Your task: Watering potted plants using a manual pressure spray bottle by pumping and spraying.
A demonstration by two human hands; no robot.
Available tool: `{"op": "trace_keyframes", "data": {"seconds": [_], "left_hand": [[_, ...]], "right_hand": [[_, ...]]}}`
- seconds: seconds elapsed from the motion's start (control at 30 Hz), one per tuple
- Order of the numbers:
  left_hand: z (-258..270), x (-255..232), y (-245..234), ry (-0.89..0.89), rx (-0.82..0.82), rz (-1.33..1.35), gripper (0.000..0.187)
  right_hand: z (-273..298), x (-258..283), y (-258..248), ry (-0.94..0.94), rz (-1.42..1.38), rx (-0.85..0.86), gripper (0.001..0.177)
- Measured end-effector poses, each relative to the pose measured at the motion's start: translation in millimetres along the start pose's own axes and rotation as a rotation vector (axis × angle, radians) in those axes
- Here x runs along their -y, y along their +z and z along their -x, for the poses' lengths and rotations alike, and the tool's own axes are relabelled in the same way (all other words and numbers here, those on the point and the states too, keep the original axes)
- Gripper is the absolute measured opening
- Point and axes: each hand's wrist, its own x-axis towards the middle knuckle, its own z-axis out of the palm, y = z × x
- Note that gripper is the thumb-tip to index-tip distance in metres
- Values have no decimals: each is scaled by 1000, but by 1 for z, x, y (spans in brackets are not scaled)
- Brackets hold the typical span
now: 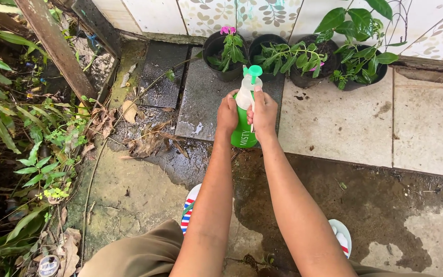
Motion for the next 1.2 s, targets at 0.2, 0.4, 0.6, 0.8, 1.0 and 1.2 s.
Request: {"op": "trace_keyframes", "data": {"seconds": [0.2,0.4,0.6,0.8,1.0,1.2], "left_hand": [[-5,7,-6,-26,5,37,49],[7,-10,-17,-28,5,56,50],[0,-2,-5,-21,22,36,48],[8,-18,12,14,73,-98,45],[11,-28,24,53,122,-211,41],[11,-38,32,39,135,-239,42]], "right_hand": [[-5,-6,11,-4,40,9,43],[10,12,15,-6,-15,46,39],[18,11,6,-30,-16,-2,41],[20,0,-23,-12,-54,-139,43],[33,14,-36,56,-177,-236,45],[10,-1,-53,99,-207,-254,40]]}}
